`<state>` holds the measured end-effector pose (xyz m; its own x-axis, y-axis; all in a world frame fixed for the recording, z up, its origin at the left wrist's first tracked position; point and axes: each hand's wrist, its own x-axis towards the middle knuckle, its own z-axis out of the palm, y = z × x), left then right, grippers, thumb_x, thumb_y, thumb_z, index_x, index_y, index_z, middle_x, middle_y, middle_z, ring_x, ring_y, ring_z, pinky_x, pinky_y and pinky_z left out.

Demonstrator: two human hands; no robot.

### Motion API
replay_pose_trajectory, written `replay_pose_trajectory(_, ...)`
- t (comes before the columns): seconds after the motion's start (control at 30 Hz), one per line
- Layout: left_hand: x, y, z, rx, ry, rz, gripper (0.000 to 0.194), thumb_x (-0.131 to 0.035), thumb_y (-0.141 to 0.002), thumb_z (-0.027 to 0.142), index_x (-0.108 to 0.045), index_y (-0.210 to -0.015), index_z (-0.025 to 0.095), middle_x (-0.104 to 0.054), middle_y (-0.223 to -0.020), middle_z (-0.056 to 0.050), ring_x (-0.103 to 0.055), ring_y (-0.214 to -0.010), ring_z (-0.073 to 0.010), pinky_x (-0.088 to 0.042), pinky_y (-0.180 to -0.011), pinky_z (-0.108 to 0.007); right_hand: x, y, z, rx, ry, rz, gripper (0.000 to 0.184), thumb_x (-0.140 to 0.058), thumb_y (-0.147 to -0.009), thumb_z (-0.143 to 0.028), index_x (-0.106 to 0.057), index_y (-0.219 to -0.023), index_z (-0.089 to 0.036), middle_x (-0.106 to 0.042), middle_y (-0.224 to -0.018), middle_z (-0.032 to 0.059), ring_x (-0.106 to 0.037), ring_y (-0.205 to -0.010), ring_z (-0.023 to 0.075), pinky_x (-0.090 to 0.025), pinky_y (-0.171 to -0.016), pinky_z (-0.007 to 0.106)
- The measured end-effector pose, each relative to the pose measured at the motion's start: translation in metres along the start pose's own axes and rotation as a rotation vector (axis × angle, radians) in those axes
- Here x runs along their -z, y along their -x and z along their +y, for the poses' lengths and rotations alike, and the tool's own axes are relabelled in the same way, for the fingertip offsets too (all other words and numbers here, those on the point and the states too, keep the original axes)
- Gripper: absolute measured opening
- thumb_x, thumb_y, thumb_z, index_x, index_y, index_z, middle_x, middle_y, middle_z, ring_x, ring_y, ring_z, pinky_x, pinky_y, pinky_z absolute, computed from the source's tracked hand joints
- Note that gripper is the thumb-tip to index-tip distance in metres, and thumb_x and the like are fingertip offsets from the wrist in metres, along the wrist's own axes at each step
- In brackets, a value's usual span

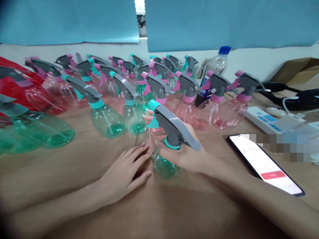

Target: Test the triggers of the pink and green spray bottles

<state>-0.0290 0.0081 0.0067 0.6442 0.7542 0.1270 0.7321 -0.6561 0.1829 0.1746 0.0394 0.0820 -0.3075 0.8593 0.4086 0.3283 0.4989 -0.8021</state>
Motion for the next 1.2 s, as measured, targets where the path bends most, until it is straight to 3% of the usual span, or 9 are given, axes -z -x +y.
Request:
replay_pose_trajectory(0.17, -0.001, 0.001, -0.001, -0.007, 0.005, 0.017, 0.049, -0.051, -0.094, 0.037, -0.049, -0.134, 0.009, -0.047, -0.141, -0.018, -0.042, -0.128, -0.0318, -0.039, -0.102, -0.047, 0.002, -0.001, -0.005, -0.057, -0.062, -0.106, 0.030, -0.051, -0.070, -0.012, -0.067, -0.093, -0.023, -0.072, -0.072, -0.0004, -0.070, -0.067, 0.0189, -0.059, -0.069, 0.032)
replay_pose_trajectory(0.43, -0.002, -0.001, -0.002, -0.009, 0.000, 0.027, 0.047, -0.050, -0.094, 0.037, -0.048, -0.134, 0.011, -0.047, -0.140, -0.017, -0.042, -0.129, -0.0315, -0.040, -0.100, -0.048, 0.005, 0.002, 0.000, -0.079, 0.015, -0.075, 0.012, -0.055, -0.070, -0.017, -0.064, -0.071, -0.025, -0.074, -0.080, 0.0006, -0.072, -0.078, 0.0205, -0.060, -0.071, 0.032)
replay_pose_trajectory(0.6, -0.003, 0.000, -0.003, -0.010, -0.009, 0.021, 0.048, -0.049, -0.095, 0.038, -0.047, -0.135, 0.011, -0.047, -0.141, -0.017, -0.041, -0.129, -0.0320, -0.040, -0.100, -0.048, 0.002, 0.002, 0.003, -0.032, 0.023, -0.073, 0.018, -0.052, -0.069, -0.017, -0.065, -0.077, -0.025, -0.072, -0.075, -0.0010, -0.071, -0.079, 0.0199, -0.059, -0.075, 0.034)
replay_pose_trajectory(0.8, -0.005, 0.000, -0.004, -0.016, -0.022, 0.035, 0.047, -0.048, -0.095, 0.039, -0.049, -0.133, 0.011, -0.048, -0.140, -0.016, -0.042, -0.129, -0.0315, -0.040, -0.100, -0.048, 0.003, -0.001, -0.003, -0.075, 0.031, -0.106, 0.018, -0.050, -0.070, -0.020, -0.064, -0.080, -0.025, -0.072, -0.080, 0.0010, -0.070, -0.079, 0.0203, -0.058, -0.076, 0.034)
replay_pose_trajectory(1.0, -0.005, -0.001, -0.004, -0.020, -0.018, 0.060, 0.045, -0.048, -0.095, 0.038, -0.051, -0.131, 0.011, -0.050, -0.138, -0.017, -0.044, -0.127, -0.0318, -0.041, -0.099, -0.048, 0.002, 0.000, -0.005, -0.058, -0.023, -0.117, 0.031, -0.047, -0.069, -0.017, -0.066, -0.092, -0.026, -0.071, -0.077, -0.0006, -0.069, -0.078, 0.0182, -0.058, -0.071, 0.031)
replay_pose_trajectory(1.2, -0.003, -0.001, -0.004, -0.025, -0.017, 0.065, 0.044, -0.046, -0.096, 0.038, -0.051, -0.131, 0.012, -0.049, -0.138, -0.017, -0.044, -0.127, -0.0315, -0.041, -0.099, -0.049, 0.006, 0.004, -0.005, -0.122, 0.176, -0.054, 0.011, -0.053, -0.069, -0.018, -0.062, -0.067, -0.024, -0.071, -0.077, 0.0009, -0.069, -0.075, 0.0199, -0.057, -0.072, 0.036)
